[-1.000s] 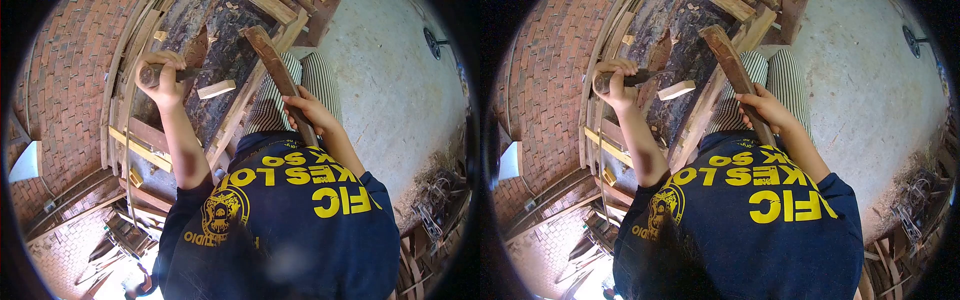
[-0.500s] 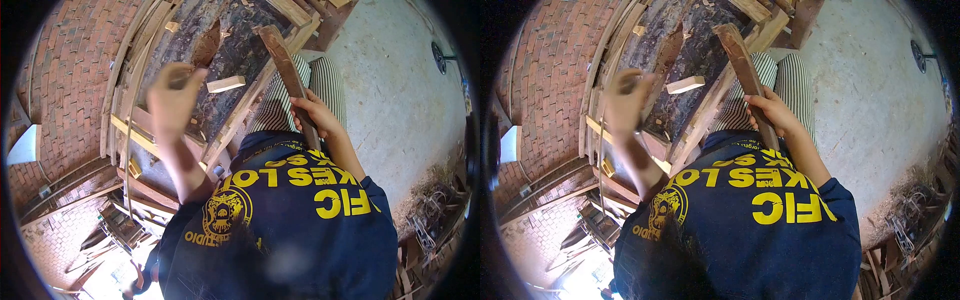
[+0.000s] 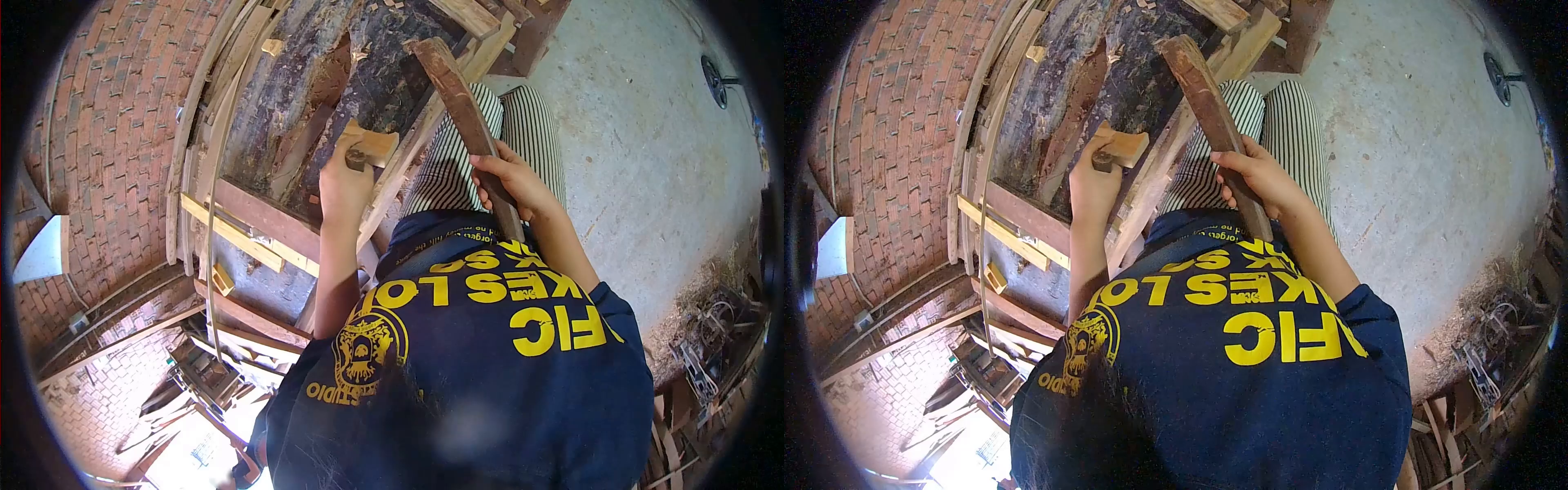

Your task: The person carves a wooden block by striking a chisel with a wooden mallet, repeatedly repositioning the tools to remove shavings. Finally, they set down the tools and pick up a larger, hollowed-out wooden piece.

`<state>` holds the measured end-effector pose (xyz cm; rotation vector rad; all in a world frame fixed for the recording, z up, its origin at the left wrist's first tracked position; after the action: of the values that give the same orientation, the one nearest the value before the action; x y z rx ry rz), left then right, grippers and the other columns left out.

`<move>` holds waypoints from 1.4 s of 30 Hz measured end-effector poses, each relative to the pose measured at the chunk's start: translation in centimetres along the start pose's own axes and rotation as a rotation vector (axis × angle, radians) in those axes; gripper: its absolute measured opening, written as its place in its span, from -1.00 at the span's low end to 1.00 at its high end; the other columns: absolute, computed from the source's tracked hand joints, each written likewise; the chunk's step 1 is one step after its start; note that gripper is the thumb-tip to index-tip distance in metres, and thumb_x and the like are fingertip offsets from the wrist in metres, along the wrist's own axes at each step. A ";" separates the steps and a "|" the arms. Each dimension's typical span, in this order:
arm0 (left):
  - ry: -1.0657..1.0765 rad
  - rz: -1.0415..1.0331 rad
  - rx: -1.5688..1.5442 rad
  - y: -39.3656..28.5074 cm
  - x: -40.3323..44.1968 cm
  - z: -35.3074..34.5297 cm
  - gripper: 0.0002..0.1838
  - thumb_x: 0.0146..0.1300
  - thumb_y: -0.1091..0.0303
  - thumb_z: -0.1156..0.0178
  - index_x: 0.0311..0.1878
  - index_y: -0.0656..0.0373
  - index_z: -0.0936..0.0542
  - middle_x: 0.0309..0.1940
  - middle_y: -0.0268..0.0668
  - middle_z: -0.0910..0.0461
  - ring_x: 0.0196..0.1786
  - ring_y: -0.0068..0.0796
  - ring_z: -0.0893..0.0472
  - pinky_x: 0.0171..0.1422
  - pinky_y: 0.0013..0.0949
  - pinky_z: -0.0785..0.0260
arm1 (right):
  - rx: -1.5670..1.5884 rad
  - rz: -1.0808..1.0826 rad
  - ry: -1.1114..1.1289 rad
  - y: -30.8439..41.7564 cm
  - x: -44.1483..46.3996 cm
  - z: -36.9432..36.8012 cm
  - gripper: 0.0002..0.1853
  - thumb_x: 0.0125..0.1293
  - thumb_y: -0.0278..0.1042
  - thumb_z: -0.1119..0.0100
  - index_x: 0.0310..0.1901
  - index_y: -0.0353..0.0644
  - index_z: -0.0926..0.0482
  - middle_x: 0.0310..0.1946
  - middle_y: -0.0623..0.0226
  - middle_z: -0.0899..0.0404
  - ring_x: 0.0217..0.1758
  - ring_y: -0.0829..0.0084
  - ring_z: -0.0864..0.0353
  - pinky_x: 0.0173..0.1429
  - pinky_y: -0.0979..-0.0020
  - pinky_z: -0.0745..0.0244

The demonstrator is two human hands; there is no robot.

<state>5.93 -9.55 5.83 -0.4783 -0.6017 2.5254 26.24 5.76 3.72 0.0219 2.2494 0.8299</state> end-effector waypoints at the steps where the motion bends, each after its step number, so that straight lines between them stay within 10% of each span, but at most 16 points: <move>1: 0.000 0.002 0.001 0.5 0.1 0.0 -0.54 -0.04 0.51 -0.22 0.03 0.09 -0.55 -0.12 -0.07 -0.63 -0.01 -0.13 -0.62 0.12 -0.29 -0.42 | 0.002 0.000 0.001 0.0 -0.1 0.0 -0.70 0.27 -0.27 -0.17 -0.10 -0.16 -0.30 -0.55 0.38 -0.44 -0.70 0.55 -0.45 -0.65 0.52 -0.39; 10: -0.257 -0.271 0.145 1.4 1.9 -0.4 -0.54 -0.05 0.53 -0.20 0.03 0.18 -0.56 -0.20 -0.07 -0.64 -0.08 -0.11 -0.62 0.09 -0.29 -0.42 | 0.008 -0.019 0.012 -0.2 0.1 0.3 -0.62 0.26 -0.31 -0.18 0.02 -0.16 -0.27 -0.52 0.37 -0.45 -0.67 0.54 -0.46 -0.61 0.50 -0.42; 16: -0.453 -0.137 -0.236 -2.7 -1.5 7.0 -0.95 0.16 0.43 -0.25 -0.38 0.15 -0.57 -0.41 -0.25 -0.62 -0.35 -0.44 -0.60 -0.14 -0.29 -0.49 | 0.009 -0.014 -0.013 -0.2 -0.2 0.1 -0.67 0.26 -0.28 -0.18 -0.06 -0.16 -0.29 -0.55 0.38 -0.46 -0.70 0.54 -0.45 -0.64 0.50 -0.41; 21: -0.698 -0.835 -1.031 -5.8 -2.9 11.4 -0.90 0.20 0.51 -0.10 -0.39 0.17 -0.39 -0.73 -0.32 -0.40 -0.72 -0.56 -0.38 -0.64 -0.36 -0.38 | -0.007 -0.019 -0.015 0.0 -0.1 -0.2 -0.73 0.26 -0.27 -0.17 -0.13 -0.13 -0.32 -0.58 0.40 -0.46 -0.71 0.55 -0.45 -0.65 0.52 -0.38; 42: -0.744 -0.692 -1.059 -5.0 3.7 9.5 -0.88 0.19 0.60 -0.11 -0.38 0.21 -0.37 -0.71 -0.24 -0.41 -0.68 -0.49 -0.40 -0.53 -0.35 -0.36 | -0.050 -0.009 -0.037 0.2 0.0 -0.1 -0.71 0.29 -0.28 -0.14 -0.07 -0.15 -0.30 -0.57 0.38 -0.47 -0.70 0.57 -0.46 -0.66 0.54 -0.38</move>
<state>0.68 -6.76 15.46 0.3525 -1.9782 1.4807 26.09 5.88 3.92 0.0033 2.1923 0.8733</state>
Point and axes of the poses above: each hand's wrist, its own x-axis towards the middle knuckle, its own z-axis out of the back of the hand, y = z × x, the point moved 1 cm from there along x, towards the middle knuckle
